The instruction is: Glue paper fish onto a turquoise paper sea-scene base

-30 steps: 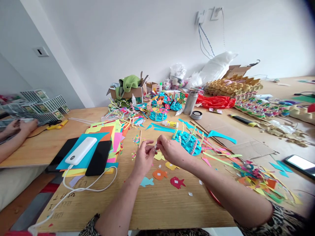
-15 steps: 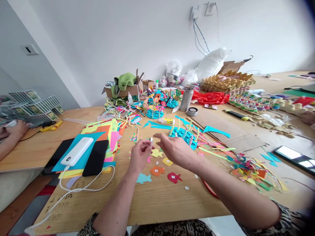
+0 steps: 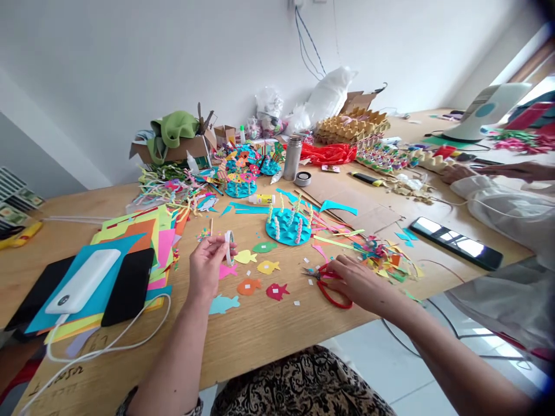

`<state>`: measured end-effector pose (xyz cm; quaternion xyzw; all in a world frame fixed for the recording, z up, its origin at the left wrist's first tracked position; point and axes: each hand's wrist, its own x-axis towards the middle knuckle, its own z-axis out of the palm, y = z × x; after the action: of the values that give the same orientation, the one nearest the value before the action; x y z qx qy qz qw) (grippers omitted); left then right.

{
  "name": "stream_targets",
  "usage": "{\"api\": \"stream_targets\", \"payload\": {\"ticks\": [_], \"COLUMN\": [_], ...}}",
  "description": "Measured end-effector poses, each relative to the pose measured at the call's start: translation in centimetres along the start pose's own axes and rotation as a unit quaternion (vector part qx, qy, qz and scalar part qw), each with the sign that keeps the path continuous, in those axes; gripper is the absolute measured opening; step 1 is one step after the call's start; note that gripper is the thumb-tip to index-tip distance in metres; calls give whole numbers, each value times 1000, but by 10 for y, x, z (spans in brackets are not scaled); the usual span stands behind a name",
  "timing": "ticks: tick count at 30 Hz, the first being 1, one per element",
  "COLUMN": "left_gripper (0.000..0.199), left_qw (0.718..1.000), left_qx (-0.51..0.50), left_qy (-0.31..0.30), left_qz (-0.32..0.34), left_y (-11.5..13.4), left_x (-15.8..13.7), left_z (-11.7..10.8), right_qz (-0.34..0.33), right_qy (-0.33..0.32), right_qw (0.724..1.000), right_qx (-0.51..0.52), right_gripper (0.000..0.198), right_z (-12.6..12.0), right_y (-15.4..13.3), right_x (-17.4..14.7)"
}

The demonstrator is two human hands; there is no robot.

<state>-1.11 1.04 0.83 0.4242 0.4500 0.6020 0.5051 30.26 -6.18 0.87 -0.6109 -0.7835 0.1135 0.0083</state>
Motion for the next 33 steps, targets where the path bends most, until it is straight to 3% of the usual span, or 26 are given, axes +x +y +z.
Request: {"api": "stream_targets", "payload": {"ticks": [6, 13, 18, 22, 26, 33], "left_gripper": [35, 38, 39, 38, 36, 37], "left_qw": [999, 999, 999, 999, 999, 997], "left_qx": [-29, -49, -31, -20, -14, -4], "left_qy": [22, 4, -9, -26, -38, -63], "left_qz": [-20, -22, -15, -15, -22, -44], "left_y": [2, 4, 3, 1, 1, 3], "left_x": [1, 2, 0, -1, -3, -5], "left_z": [0, 1, 2, 2, 3, 5], "right_qz": [-10, -3, 40, 19, -39, -123], "right_qy": [30, 79, 62, 93, 111, 48], "right_qw": [999, 996, 985, 973, 975, 986], "right_qx": [-3, 45, 156, 209, 190, 105], "right_gripper": [22, 25, 26, 26, 30, 37], "right_z": [11, 29, 7, -19, -42, -55], "right_y": [5, 19, 19, 11, -10, -64], "right_x": [-4, -7, -13, -4, 15, 60]}}
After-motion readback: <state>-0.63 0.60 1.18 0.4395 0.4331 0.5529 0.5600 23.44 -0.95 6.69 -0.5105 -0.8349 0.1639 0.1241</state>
